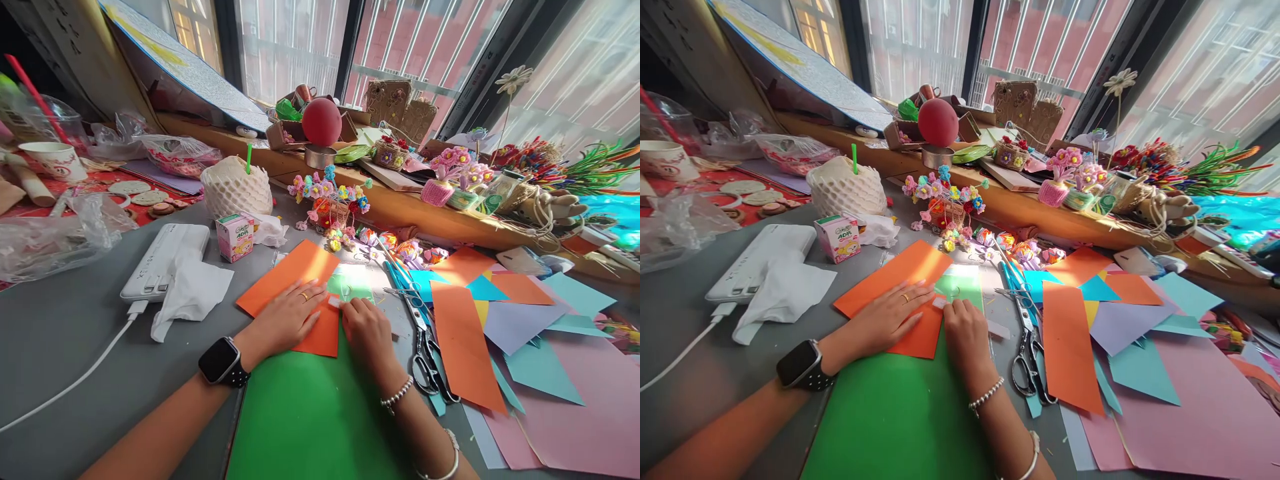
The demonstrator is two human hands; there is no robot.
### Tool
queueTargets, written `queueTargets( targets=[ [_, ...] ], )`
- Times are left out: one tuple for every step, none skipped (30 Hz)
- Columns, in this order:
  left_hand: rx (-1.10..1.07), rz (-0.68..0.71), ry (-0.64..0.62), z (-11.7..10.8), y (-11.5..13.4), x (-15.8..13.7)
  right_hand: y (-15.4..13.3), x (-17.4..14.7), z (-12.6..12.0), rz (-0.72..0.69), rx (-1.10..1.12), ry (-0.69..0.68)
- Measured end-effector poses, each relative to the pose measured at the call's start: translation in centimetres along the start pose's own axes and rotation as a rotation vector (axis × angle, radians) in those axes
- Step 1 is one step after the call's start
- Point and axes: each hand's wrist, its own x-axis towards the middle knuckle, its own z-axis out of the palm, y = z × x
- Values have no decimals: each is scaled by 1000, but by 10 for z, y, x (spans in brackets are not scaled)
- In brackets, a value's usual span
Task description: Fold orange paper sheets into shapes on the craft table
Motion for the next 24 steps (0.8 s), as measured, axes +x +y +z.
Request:
queueTargets(
  targets=[
    [0,0,-1,0,0,0,0,-2,-1,-2,11,0],
    [0,-1,0,0,0,0,-1,-4,-2,-4,22,3],
    [0,-2,0,0,-1,0,-1,-6,-4,-8,35,5],
    [-2,-2,-1,0,-1,0,-1,-9,-5,-12,49,9],
    [-4,-5,-3,0,-1,1,-1,-11,-7,-16,63,13],
    [-5,-9,-7,0,-1,1,-1,-14,-8,-20,78,16],
    [-7,-14,-12,0,-1,1,-2,-17,-10,-22,95,21],
    [-9,-19,-18,0,-1,1,-2,-20,-12,-23,112,29],
    [-10,-23,-26,-1,-1,1,-3,-23,-13,-28,131,38],
    [-12,-26,-34,-1,-1,1,-4,-26,-15,-37,149,47],
    [-15,-27,-41,-1,-1,1,-5,-29,-17,-50,165,56],
    [-16,-27,-47,-2,0,2,-6,-33,-19,-67,177,64],
    [-17,-27,-51,-2,0,2,-7,-36,-21,-83,186,72],
    [-18,-27,-52,-2,0,2,-8,-39,-23,-97,191,79],
    [-17,-27,-50,-2,0,2,-9,-43,-24,-107,193,88],
    [-16,-27,-48,-3,0,2,-10,-46,-26,-115,194,96],
    [-14,-25,-44,-3,0,3,-12,-49,-27,-120,195,102],
    [-13,-20,-41,-3,0,3,-13,-51,-28,-123,197,104],
    [-13,-14,-38,-3,0,2,-14,-53,-29,-121,198,104],
    [-13,-10,-35,-4,0,2,-16,-55,-30,-116,197,102],
    [-13,-7,-33,-4,0,2,-16,-56,-31,-107,195,99],
    [-12,-5,-31,-4,0,2,-17,-57,-33,-98,194,91],
    [-12,-4,-28,-4,-1,2,-17,-57,-35,-95,194,73],
    [-11,-5,-25,-4,-1,1,-16,-57,-38,-95,194,43]
  ],
)
